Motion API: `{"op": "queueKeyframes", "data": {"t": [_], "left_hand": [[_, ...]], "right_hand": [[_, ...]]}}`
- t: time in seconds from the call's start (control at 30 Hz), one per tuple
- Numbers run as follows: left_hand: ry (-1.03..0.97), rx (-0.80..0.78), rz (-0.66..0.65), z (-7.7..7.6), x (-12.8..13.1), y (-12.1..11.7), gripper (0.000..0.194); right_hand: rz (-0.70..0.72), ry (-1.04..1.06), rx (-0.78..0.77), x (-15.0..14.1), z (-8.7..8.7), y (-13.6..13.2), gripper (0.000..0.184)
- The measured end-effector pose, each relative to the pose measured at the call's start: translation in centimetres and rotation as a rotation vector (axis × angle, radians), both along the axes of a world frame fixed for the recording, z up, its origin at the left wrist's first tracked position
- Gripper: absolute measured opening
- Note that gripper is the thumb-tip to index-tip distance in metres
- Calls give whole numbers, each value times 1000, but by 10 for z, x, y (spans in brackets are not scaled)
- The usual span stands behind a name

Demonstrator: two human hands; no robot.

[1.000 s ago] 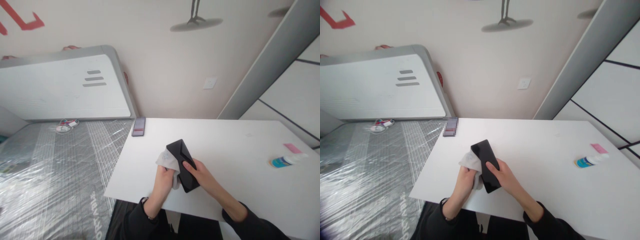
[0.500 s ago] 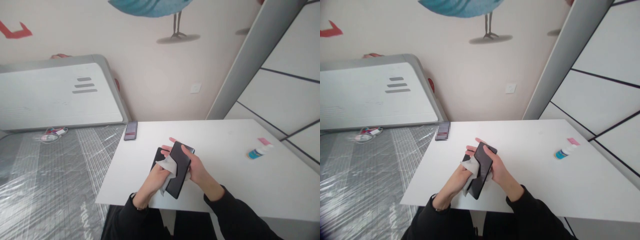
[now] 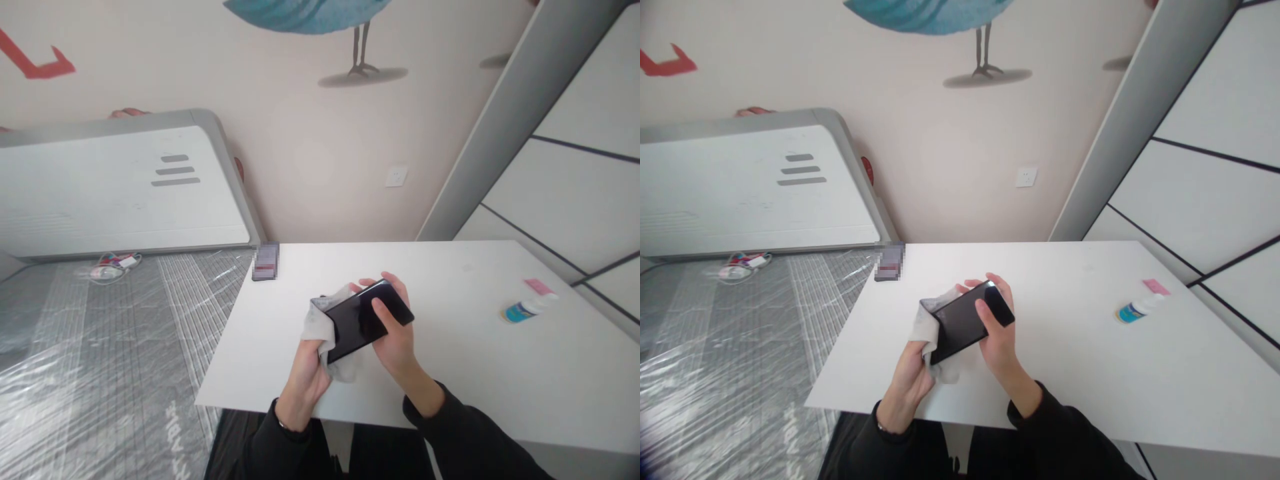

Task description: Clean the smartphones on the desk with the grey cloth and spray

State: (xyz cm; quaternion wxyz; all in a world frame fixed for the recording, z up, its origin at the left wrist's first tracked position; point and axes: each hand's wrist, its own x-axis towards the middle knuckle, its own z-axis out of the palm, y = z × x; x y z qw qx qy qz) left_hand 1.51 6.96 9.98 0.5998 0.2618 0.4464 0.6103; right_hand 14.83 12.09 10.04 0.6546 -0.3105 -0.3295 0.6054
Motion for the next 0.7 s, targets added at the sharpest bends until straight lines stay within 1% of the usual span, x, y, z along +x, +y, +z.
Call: {"op": "queueKeyframes", "data": {"t": [0.07,0.13,0.2,0.27,0.33,0.4,0.47,0.57,0.7], "left_hand": [[73,44,16,2,-4,-2,44],[164,90,1,4,-7,-7,39],[250,131,-68,5,-7,-14,37],[314,162,-169,5,-3,-19,38],[351,184,-267,5,4,-20,43],[372,202,-330,4,12,-16,46],[385,207,-355,2,21,-12,39],[379,189,-342,-2,33,-14,32],[311,150,-325,-14,45,-19,27]], "right_hand": [[14,-31,-50,-1,-5,1,69],[25,-47,-105,-3,-11,4,70],[41,-52,-164,-9,-16,6,65],[49,-58,-217,-16,-20,5,70],[32,-64,-238,-21,-22,0,75],[13,-80,-220,-24,-21,-8,77],[13,-114,-175,-24,-20,-15,75],[0,-184,-82,-19,-18,-22,70],[-92,-274,45,-11,-17,-32,66]]}}
